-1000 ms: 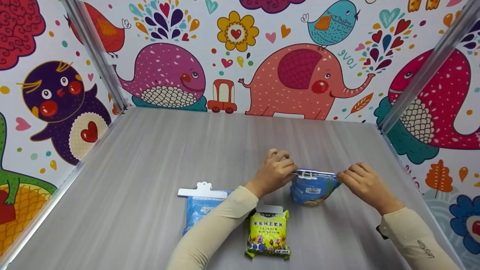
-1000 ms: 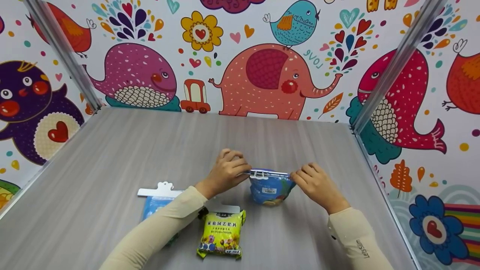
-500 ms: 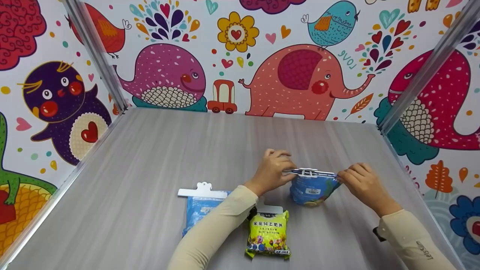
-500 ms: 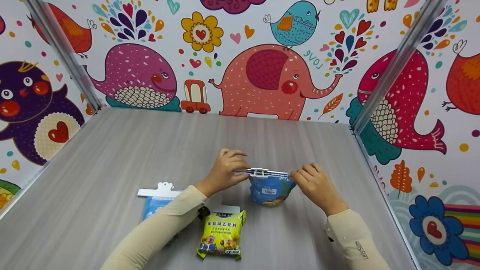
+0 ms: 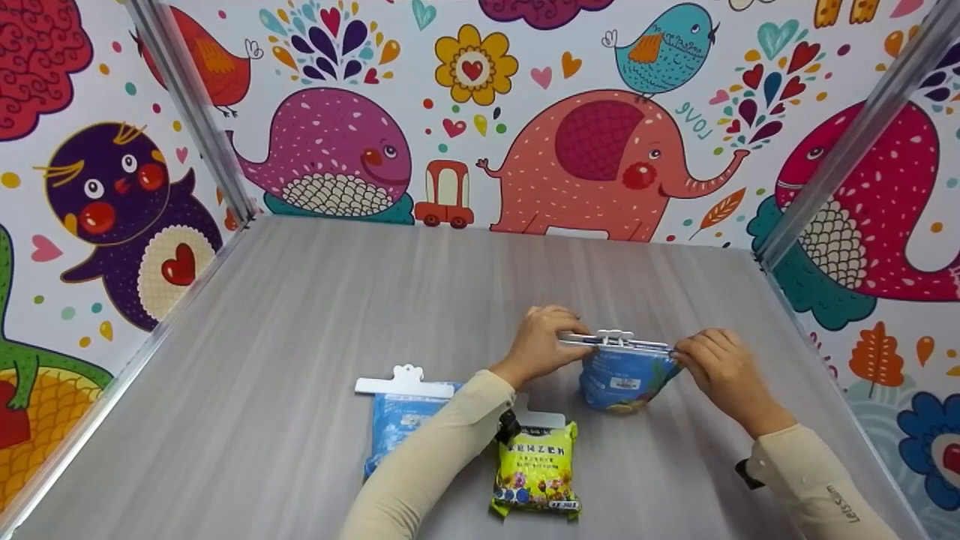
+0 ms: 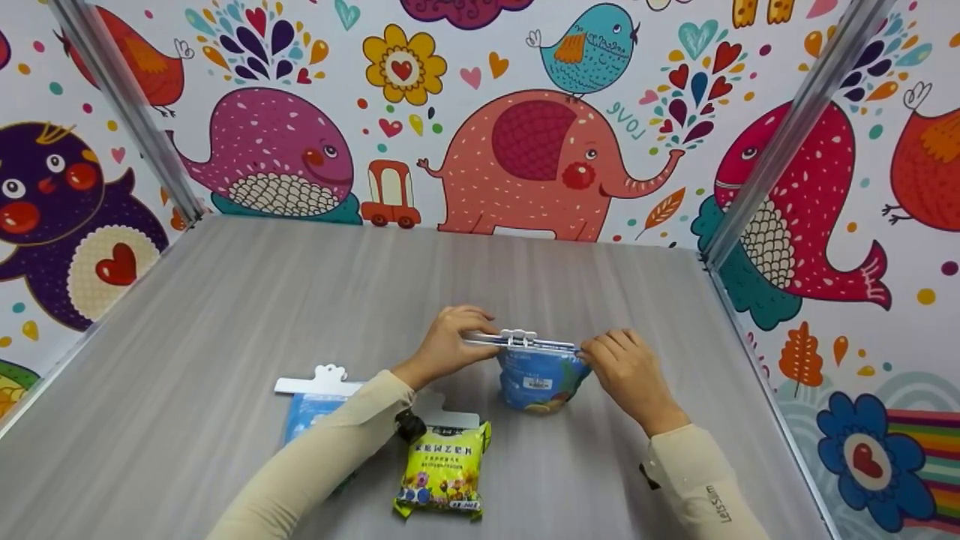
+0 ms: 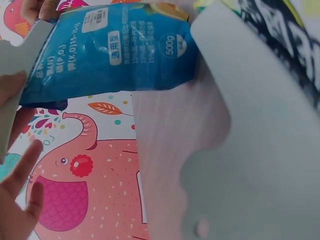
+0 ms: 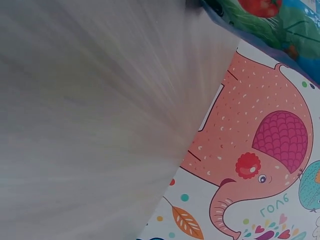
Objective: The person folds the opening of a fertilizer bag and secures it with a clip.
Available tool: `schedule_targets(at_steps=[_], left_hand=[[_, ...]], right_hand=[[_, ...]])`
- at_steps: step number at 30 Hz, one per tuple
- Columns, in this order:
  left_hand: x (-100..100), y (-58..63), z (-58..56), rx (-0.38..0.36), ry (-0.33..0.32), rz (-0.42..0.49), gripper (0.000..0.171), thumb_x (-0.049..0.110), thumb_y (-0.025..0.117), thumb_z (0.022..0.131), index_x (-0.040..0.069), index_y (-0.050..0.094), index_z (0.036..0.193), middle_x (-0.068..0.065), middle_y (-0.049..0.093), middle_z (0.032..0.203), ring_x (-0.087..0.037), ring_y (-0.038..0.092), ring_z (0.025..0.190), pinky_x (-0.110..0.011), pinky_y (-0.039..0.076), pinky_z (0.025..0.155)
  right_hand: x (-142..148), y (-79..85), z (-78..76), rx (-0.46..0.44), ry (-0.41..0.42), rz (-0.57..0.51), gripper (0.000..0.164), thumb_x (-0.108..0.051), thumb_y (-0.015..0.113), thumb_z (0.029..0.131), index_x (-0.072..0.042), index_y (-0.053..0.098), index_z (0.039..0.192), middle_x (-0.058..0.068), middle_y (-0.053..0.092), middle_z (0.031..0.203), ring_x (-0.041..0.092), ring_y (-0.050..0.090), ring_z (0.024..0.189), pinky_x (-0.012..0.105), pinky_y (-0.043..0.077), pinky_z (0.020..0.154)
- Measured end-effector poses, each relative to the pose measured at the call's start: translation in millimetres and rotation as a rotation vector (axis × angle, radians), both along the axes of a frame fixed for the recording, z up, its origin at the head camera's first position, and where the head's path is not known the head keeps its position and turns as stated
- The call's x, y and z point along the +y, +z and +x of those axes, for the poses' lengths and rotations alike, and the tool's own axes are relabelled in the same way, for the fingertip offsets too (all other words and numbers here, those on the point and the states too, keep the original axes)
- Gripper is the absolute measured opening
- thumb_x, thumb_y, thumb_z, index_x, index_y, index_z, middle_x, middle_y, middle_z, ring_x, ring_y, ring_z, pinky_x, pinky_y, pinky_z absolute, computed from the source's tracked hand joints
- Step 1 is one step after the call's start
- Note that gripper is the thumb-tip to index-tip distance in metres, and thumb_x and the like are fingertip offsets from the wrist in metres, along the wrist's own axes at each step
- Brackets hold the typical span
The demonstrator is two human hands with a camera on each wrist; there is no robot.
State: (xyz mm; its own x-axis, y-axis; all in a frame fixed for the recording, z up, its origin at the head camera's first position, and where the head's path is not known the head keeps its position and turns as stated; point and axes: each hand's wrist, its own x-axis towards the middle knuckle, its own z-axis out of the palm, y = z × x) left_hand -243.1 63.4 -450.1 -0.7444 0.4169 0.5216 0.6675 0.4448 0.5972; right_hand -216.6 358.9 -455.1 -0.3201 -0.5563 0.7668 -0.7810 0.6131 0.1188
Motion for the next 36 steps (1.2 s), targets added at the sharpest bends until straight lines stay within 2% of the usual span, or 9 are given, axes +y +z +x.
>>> schedule_targets(at_steps=[6,12,17,21,24,25,31,36], left_hand=[[1.1,-2.9,1.2,-0.194,-0.033,0.135,0.014,0.013,0.083,0.082,0.006,0.079,0.093,-0.003,0.073,0.102,-0.015,0.063,0.104,-0.032,0.046,0.095],[2.6,-1.7,0.4,-0.394,-0.044,0.236,0.017,0.013,0.084,0.080,0.005,0.079,0.095,0.001,0.073,0.094,-0.009,0.063,0.088,-0.024,0.053,0.078],[3.8,-1.9,-1.9,-0.514,-0.044,0.313,0.020,0.011,0.085,0.078,0.003,0.078,0.095,0.000,0.073,0.088,-0.008,0.064,0.078,-0.023,0.054,0.070],[4.3,-3.5,-2.7,-0.570,-0.045,0.359,0.019,0.010,0.085,0.078,0.002,0.078,0.094,0.000,0.073,0.086,-0.009,0.065,0.076,-0.024,0.055,0.069],[4.8,-5.5,-2.8,-0.604,-0.046,0.388,0.019,0.009,0.085,0.078,0.002,0.078,0.094,0.000,0.073,0.085,-0.009,0.066,0.075,-0.025,0.055,0.070],[4.8,-6.1,-2.6,-0.613,-0.047,0.397,0.019,0.009,0.085,0.078,0.002,0.078,0.094,0.000,0.073,0.085,-0.009,0.066,0.075,-0.025,0.055,0.070],[6.6,-11.3,-0.9,-0.652,-0.048,0.451,0.020,0.011,0.085,0.078,0.002,0.077,0.095,0.001,0.074,0.085,-0.009,0.068,0.075,-0.025,0.055,0.071],[10.2,-16.1,0.4,-0.664,-0.031,0.500,0.019,0.012,0.085,0.078,0.002,0.077,0.091,0.001,0.074,0.083,-0.008,0.065,0.075,-0.024,0.053,0.073]], right_hand=[[-1.9,-4.9,1.5,-0.047,-0.025,-0.051,0.038,-0.031,0.050,0.105,0.000,0.066,0.091,0.006,0.064,0.083,0.021,0.056,0.073,0.028,0.042,0.072],[-6.1,-7.6,3.9,-0.132,-0.035,-0.145,0.039,-0.033,0.051,0.104,0.001,0.063,0.089,0.007,0.062,0.083,0.018,0.053,0.075,0.018,0.042,0.074],[-8.2,-9.9,5.9,-0.220,-0.027,-0.224,0.034,-0.030,0.054,0.102,0.002,0.061,0.091,0.008,0.061,0.084,0.014,0.053,0.077,0.008,0.040,0.079],[-9.3,-12.2,6.5,-0.279,-0.023,-0.285,0.008,-0.002,0.069,0.091,0.001,0.061,0.092,0.008,0.063,0.085,0.009,0.056,0.078,0.007,0.042,0.080],[-11.1,-14.5,6.7,-0.327,-0.029,-0.344,0.024,0.018,0.073,0.077,0.001,0.062,0.090,0.007,0.064,0.085,0.003,0.058,0.080,0.007,0.044,0.078],[-11.9,-15.4,7.0,-0.342,-0.030,-0.366,0.025,0.019,0.073,0.076,0.001,0.062,0.090,0.008,0.064,0.084,0.001,0.058,0.081,0.007,0.044,0.077],[-18.6,-17.8,11.7,-0.479,-0.056,-0.505,0.013,0.020,0.064,0.084,0.009,0.060,0.090,0.013,0.063,0.085,-0.002,0.057,0.077,0.008,0.046,0.072],[-25.4,-15.2,17.2,-0.650,-0.147,-0.621,0.008,0.016,0.058,0.092,0.010,0.060,0.096,-0.003,0.063,0.092,-0.003,0.059,0.083,0.010,0.048,0.069]])
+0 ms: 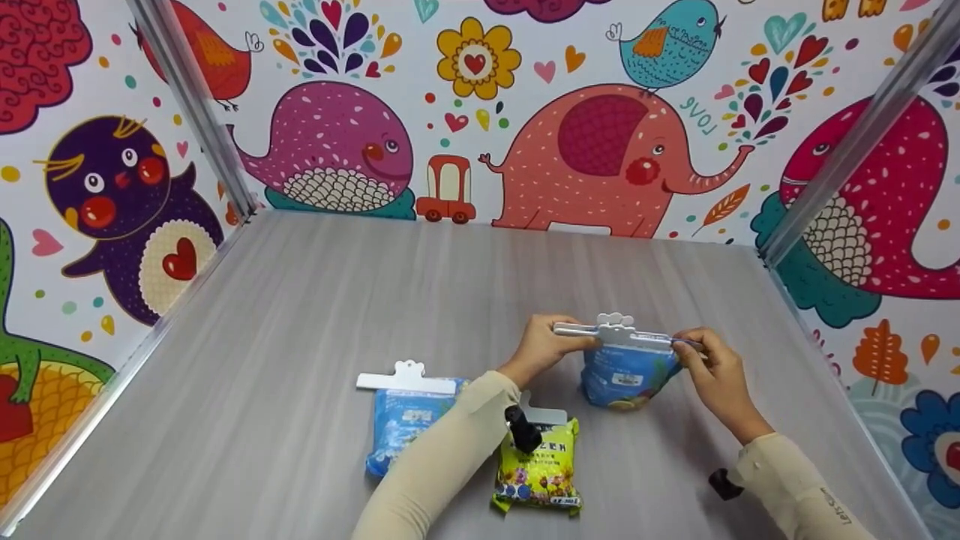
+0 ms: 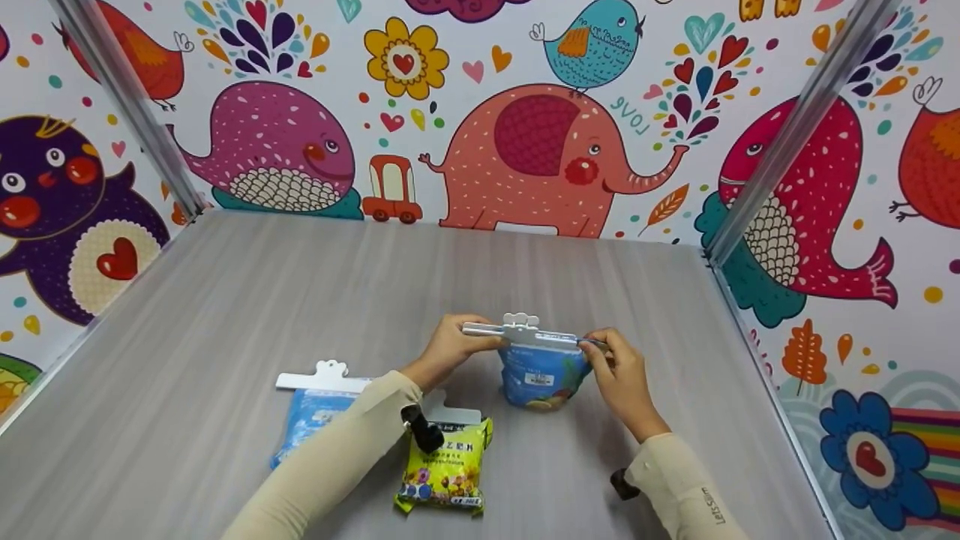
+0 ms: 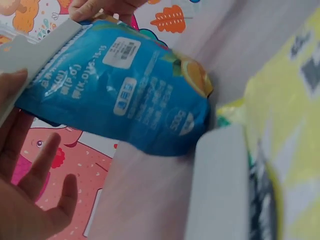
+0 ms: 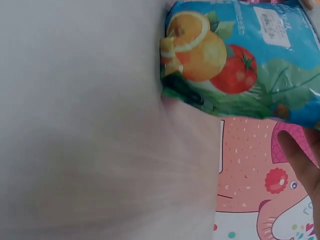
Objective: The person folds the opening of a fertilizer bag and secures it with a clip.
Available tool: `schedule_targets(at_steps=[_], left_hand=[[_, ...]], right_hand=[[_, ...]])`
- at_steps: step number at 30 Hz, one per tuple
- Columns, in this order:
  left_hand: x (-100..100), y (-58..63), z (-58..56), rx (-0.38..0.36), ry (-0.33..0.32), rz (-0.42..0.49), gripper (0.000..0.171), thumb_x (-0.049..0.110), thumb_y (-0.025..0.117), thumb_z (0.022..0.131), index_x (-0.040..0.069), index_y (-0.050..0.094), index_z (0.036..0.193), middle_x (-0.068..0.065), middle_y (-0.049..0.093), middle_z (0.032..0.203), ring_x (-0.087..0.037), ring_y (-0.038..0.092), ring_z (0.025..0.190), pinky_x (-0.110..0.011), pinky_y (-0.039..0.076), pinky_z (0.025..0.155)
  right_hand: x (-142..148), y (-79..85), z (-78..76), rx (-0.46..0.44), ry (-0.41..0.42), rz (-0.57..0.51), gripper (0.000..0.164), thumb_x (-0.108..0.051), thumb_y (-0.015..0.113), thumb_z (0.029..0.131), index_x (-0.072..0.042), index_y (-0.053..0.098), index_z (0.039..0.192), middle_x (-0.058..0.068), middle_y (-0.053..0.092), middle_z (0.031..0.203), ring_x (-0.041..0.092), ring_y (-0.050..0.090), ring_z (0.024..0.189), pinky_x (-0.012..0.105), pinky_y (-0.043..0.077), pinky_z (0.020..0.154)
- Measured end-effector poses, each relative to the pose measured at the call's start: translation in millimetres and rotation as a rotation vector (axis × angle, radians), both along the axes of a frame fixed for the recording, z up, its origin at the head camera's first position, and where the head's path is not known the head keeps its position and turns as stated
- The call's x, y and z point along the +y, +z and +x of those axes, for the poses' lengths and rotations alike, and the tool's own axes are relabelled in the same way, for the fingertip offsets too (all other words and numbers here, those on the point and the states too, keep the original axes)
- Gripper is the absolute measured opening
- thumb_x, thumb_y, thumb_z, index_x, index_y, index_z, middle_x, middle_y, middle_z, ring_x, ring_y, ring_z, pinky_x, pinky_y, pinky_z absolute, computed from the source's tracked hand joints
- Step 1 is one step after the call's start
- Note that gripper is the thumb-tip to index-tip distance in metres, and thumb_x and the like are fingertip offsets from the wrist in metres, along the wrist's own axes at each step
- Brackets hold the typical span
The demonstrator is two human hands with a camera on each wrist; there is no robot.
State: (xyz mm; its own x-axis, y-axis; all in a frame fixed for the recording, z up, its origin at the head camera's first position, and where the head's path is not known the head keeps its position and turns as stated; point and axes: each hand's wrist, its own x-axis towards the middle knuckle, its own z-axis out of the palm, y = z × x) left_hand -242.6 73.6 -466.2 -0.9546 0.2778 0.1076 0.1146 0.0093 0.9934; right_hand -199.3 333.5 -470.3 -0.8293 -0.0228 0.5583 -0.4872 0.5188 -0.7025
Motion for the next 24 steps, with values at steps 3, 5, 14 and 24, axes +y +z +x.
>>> schedule_targets(at_steps=[3,5,14,24], left_hand=[[2.7,-1.9,1.2,-0.029,0.021,0.033,0.019,0.011,0.085,0.078,0.001,0.076,0.092,0.000,0.074,0.085,-0.008,0.064,0.077,-0.025,0.052,0.075],[4.8,-3.3,2.3,-0.059,0.032,0.063,0.019,0.010,0.084,0.079,0.001,0.076,0.094,-0.001,0.075,0.087,-0.008,0.065,0.080,-0.025,0.052,0.078],[12.7,-7.9,6.9,-0.224,0.073,0.204,0.022,0.011,0.082,0.080,0.002,0.076,0.100,-0.003,0.075,0.094,-0.011,0.067,0.087,-0.035,0.053,0.088],[19.3,-10.7,9.9,-0.285,0.108,0.304,0.021,0.010,0.081,0.081,0.002,0.074,0.099,-0.002,0.074,0.092,-0.014,0.068,0.087,-0.037,0.056,0.084]], right_hand=[[-1.5,0.1,0.6,-0.078,-0.009,-0.063,0.007,0.011,0.056,0.095,0.009,0.060,0.101,-0.009,0.062,0.092,0.000,0.060,0.079,0.013,0.051,0.066],[-2.1,-0.3,0.4,-0.112,-0.005,-0.108,0.007,0.008,0.056,0.097,0.010,0.060,0.103,-0.009,0.062,0.090,0.003,0.060,0.076,0.016,0.052,0.064],[-6.4,2.0,3.6,-0.209,0.013,-0.236,0.017,-0.003,0.051,0.103,0.013,0.055,0.108,-0.008,0.065,0.085,0.005,0.062,0.072,0.022,0.055,0.063],[-8.8,4.3,4.4,-0.289,-0.026,-0.295,0.025,-0.012,0.050,0.105,0.013,0.053,0.106,-0.007,0.065,0.083,0.006,0.062,0.072,0.023,0.055,0.061]])
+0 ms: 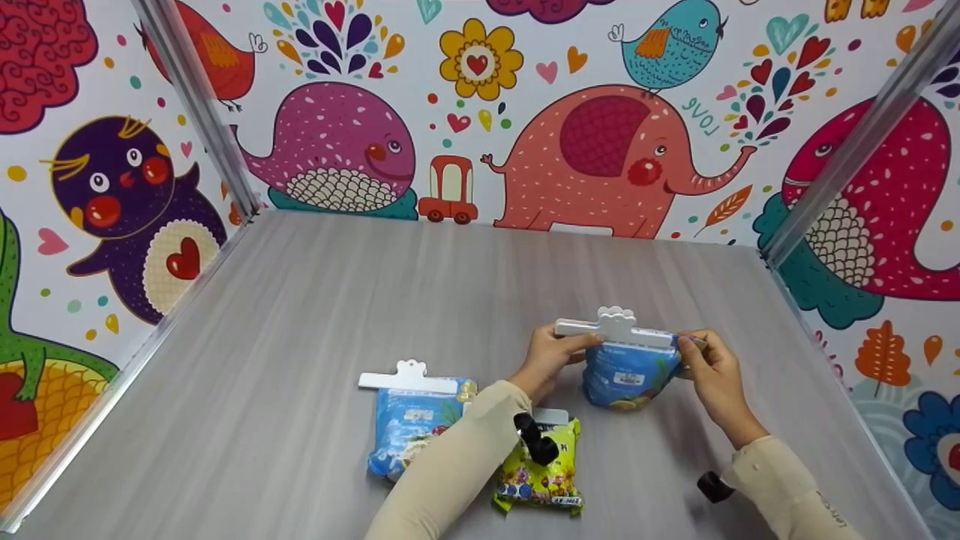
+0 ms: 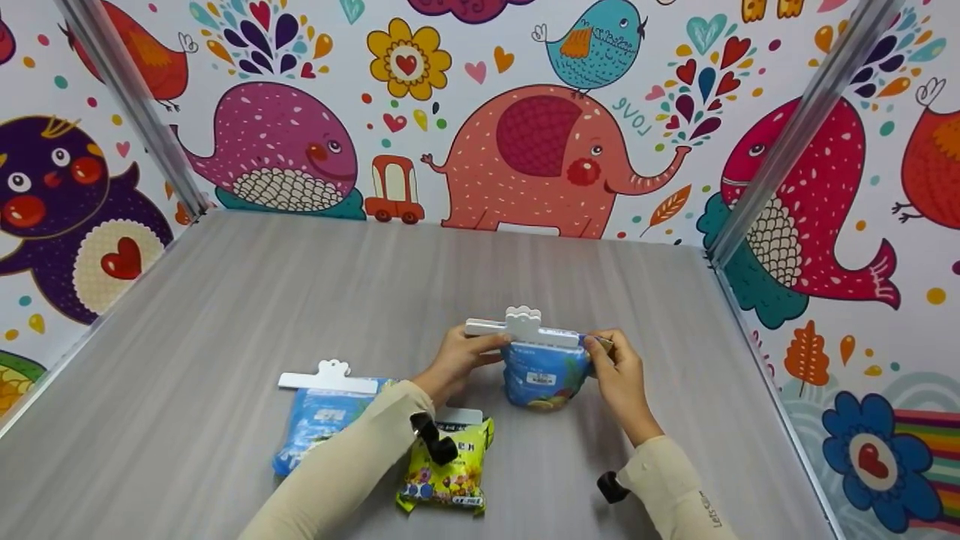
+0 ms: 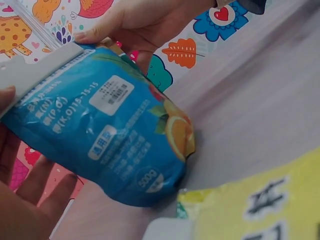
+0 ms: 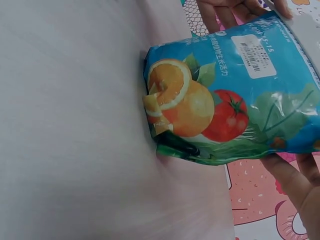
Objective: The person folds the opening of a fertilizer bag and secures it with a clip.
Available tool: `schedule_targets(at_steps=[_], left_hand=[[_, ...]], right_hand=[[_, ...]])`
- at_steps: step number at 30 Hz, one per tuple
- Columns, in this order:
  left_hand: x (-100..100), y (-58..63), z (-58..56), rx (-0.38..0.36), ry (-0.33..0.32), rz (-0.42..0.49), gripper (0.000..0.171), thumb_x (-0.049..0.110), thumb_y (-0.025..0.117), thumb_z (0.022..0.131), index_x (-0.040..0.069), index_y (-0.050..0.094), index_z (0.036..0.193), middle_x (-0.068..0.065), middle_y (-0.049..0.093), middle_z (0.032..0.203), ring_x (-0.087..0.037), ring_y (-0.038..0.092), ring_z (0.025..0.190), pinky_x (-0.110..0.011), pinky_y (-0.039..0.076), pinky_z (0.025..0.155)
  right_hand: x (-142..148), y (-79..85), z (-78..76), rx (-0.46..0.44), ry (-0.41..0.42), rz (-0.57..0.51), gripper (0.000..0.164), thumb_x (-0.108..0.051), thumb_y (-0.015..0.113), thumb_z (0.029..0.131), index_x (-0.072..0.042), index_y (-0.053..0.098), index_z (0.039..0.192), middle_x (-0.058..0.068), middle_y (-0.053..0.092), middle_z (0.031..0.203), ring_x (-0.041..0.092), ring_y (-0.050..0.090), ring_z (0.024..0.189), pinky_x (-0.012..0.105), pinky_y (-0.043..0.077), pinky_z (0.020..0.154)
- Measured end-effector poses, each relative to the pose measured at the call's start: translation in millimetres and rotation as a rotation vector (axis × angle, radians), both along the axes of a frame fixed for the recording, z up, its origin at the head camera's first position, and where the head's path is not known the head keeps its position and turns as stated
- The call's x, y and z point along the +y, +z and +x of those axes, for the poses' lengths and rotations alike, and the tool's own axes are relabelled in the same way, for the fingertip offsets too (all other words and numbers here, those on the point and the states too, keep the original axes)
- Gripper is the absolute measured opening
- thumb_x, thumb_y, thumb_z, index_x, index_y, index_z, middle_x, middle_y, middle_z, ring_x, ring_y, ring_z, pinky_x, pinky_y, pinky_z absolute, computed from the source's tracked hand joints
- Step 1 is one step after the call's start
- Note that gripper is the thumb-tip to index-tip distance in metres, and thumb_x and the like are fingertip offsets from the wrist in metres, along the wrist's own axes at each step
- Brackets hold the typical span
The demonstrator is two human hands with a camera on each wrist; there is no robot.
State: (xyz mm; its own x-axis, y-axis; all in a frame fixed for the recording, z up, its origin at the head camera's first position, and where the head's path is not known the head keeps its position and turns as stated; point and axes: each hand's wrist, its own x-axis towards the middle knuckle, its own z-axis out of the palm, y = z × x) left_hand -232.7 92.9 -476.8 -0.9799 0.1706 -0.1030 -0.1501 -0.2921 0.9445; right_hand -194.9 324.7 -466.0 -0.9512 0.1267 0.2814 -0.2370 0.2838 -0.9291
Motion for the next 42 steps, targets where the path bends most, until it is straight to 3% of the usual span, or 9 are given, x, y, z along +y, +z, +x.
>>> schedule_targets(at_steps=[10,23,33,42], left_hand=[[1.3,-0.4,-0.3,-0.016,0.004,-0.001,0.020,0.010,0.081,0.082,0.002,0.073,0.099,-0.004,0.073,0.092,-0.016,0.069,0.087,-0.036,0.057,0.081],[4.9,3.6,3.8,-0.007,0.015,-0.042,0.020,0.014,0.082,0.081,0.005,0.075,0.098,-0.003,0.074,0.092,-0.017,0.070,0.086,-0.036,0.058,0.077],[11.7,6.5,5.8,-0.060,0.046,-0.055,0.020,0.014,0.083,0.079,0.003,0.074,0.094,-0.006,0.074,0.085,-0.019,0.071,0.076,-0.037,0.059,0.070],[16.6,7.2,6.8,-0.169,0.063,-0.060,0.024,0.018,0.085,0.077,0.006,0.073,0.094,-0.009,0.074,0.084,-0.027,0.073,0.077,-0.040,0.059,0.065]], right_hand=[[1.2,1.5,-0.8,-0.048,0.011,-0.022,0.028,-0.016,0.049,0.105,0.012,0.052,0.107,-0.002,0.061,0.083,0.007,0.062,0.073,0.024,0.056,0.062],[2.3,3.2,0.7,-0.044,-0.016,-0.050,0.028,-0.016,0.051,0.105,0.012,0.053,0.102,-0.003,0.060,0.078,0.007,0.058,0.070,0.024,0.055,0.059],[7.0,1.1,1.1,-0.104,-0.069,0.039,0.030,-0.020,0.050,0.106,0.010,0.054,0.107,-0.001,0.057,0.078,0.008,0.058,0.068,0.026,0.056,0.059],[8.0,0.4,2.7,-0.132,-0.108,0.087,0.031,-0.025,0.052,0.105,0.006,0.054,0.102,-0.001,0.048,0.073,0.009,0.050,0.065,0.024,0.050,0.053]])
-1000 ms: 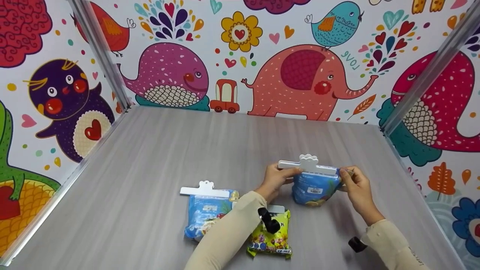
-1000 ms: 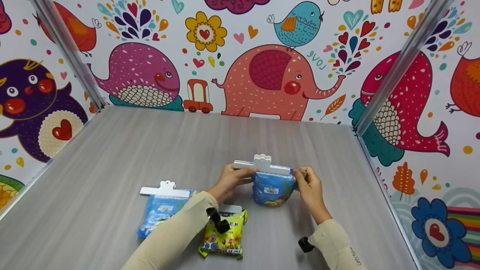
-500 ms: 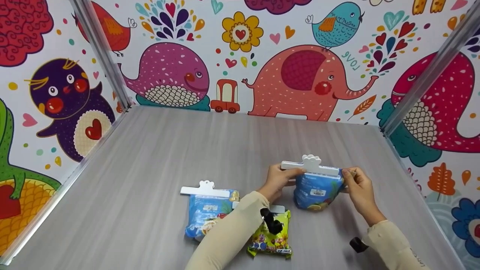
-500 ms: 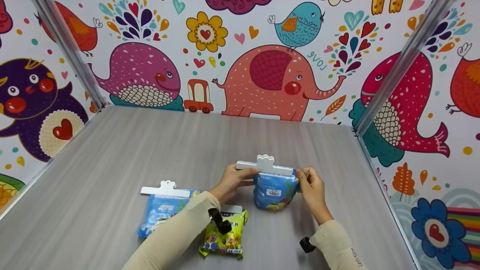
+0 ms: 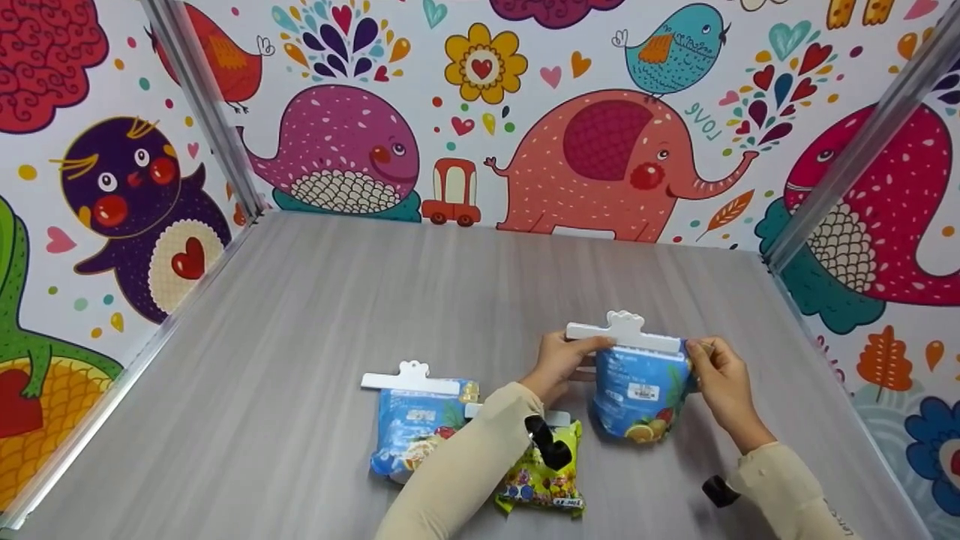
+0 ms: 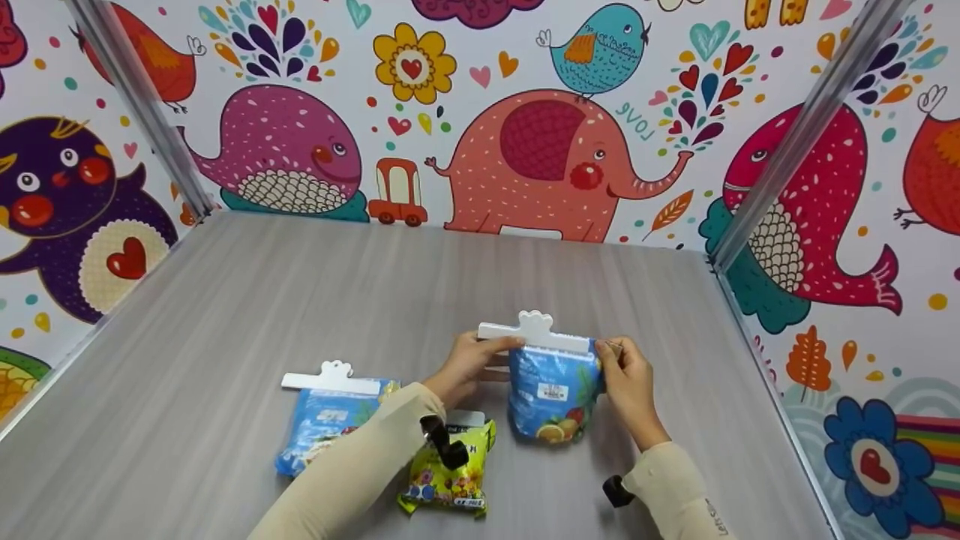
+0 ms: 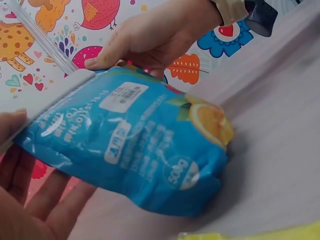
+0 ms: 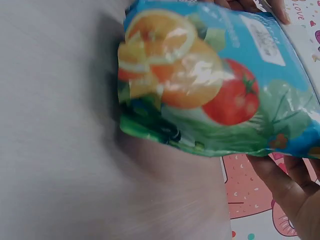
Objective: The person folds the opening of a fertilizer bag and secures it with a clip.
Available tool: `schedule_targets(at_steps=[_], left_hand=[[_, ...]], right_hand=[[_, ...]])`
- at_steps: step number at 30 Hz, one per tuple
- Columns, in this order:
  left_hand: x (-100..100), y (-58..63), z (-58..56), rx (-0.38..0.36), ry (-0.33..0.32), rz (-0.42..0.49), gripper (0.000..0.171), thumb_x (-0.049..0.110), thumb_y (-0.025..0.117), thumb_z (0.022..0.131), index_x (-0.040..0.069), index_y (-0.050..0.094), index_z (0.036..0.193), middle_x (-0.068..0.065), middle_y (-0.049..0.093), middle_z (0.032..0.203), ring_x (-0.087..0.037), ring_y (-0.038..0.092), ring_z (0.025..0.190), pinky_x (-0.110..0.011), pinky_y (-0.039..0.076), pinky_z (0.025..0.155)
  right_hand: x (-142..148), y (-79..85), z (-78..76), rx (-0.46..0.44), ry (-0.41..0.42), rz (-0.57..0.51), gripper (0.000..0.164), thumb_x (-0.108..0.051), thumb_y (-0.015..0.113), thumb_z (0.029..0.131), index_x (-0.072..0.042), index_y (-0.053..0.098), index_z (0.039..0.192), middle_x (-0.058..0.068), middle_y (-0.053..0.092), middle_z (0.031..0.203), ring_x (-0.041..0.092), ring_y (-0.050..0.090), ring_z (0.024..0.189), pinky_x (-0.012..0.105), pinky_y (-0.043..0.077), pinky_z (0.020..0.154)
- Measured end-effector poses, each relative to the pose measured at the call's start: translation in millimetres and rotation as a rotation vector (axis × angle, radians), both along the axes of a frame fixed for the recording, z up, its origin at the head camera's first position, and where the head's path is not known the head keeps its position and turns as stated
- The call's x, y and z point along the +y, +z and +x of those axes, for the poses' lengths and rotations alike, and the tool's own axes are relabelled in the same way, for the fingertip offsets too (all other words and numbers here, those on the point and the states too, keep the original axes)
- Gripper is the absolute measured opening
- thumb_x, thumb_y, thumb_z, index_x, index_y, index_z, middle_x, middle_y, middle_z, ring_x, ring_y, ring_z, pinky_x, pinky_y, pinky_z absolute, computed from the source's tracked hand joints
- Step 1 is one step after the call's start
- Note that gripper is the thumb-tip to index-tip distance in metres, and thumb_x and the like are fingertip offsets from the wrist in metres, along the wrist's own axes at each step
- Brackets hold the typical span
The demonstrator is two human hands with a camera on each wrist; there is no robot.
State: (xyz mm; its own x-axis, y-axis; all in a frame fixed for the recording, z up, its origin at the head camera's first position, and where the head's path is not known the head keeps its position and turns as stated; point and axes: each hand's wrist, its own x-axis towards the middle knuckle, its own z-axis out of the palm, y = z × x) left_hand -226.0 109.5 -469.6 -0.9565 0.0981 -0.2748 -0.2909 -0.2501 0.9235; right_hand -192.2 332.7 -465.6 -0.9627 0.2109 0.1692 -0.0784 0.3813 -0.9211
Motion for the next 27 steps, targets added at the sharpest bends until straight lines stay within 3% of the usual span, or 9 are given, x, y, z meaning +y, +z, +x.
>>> schedule_targets(at_steps=[14,27], left_hand=[[7.8,-7.3,4.3,-0.113,0.016,0.032,0.025,0.018,0.086,0.076,0.006,0.072,0.093,-0.013,0.074,0.086,-0.031,0.073,0.078,-0.041,0.059,0.060],[11.4,-9.2,14.6,-0.155,0.038,0.056,0.023,0.018,0.085,0.077,0.005,0.071,0.090,-0.013,0.073,0.080,-0.025,0.072,0.067,-0.032,0.055,0.048]], right_hand=[[6.4,-8.7,-2.1,-0.096,-0.023,0.039,0.029,-0.023,0.052,0.105,0.005,0.055,0.100,-0.001,0.051,0.070,0.009,0.052,0.058,0.024,0.048,0.050],[7.2,-10.0,4.5,-0.081,-0.012,0.086,0.032,-0.026,0.053,0.104,0.005,0.055,0.097,-0.001,0.049,0.067,0.008,0.049,0.056,0.024,0.044,0.048]])
